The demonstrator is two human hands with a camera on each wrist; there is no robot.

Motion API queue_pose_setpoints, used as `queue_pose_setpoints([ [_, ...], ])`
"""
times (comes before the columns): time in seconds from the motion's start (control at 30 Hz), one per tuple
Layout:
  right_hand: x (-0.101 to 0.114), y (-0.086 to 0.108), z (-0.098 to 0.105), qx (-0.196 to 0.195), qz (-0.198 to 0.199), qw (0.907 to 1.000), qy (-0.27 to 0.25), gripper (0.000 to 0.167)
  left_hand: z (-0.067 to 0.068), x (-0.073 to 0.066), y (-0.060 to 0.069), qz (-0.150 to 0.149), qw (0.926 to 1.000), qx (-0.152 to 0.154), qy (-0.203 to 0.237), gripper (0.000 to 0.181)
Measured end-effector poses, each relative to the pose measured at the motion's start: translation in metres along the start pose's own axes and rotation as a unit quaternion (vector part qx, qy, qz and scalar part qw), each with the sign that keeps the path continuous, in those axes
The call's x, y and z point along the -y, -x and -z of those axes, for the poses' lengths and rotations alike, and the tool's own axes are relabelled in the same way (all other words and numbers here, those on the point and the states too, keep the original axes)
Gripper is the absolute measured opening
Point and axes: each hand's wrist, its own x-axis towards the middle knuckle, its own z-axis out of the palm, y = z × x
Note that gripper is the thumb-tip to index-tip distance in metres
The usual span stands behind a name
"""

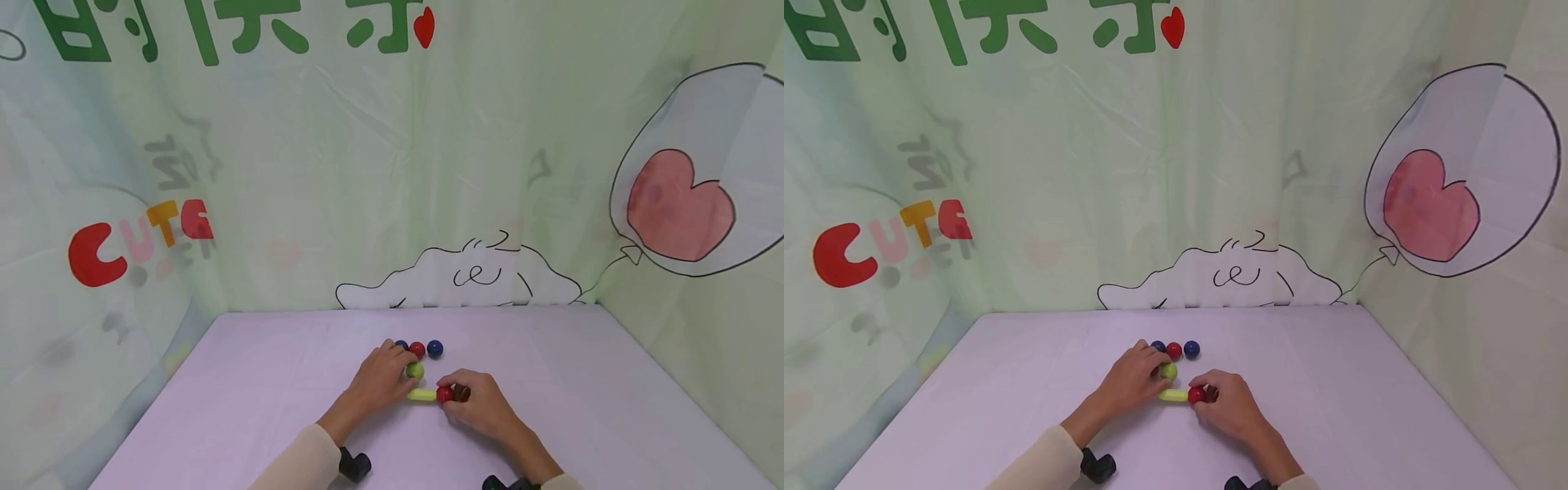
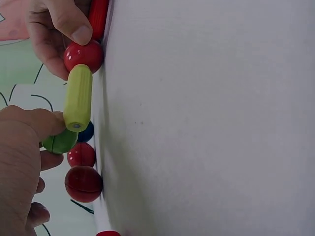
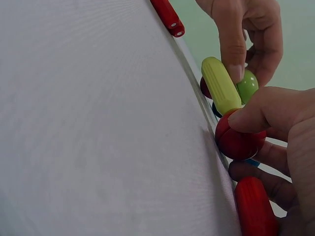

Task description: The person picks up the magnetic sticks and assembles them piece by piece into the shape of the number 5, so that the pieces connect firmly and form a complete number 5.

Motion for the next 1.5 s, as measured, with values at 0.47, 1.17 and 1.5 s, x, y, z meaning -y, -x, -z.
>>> queue_pose_setpoints([
  [0.47,-0.001,0.001,0.0,-0.002,0.001,1.0,0.003,0.027,0.015,0.003,0.021,0.012,0.9973,-0.018,0.07,0.022],
  [1.17,0.002,0.0,0.001,-0.007,-0.008,0.9997,0.021,0.027,0.014,0.008,0.031,0.07,0.9886,0.028,0.131,0.012],
  [1.5,-0.002,0.0,0.0,-0.01,0.004,0.9997,0.023,0.029,0.012,0.011,0.036,0.087,0.986,0.049,0.134,0.018],
])
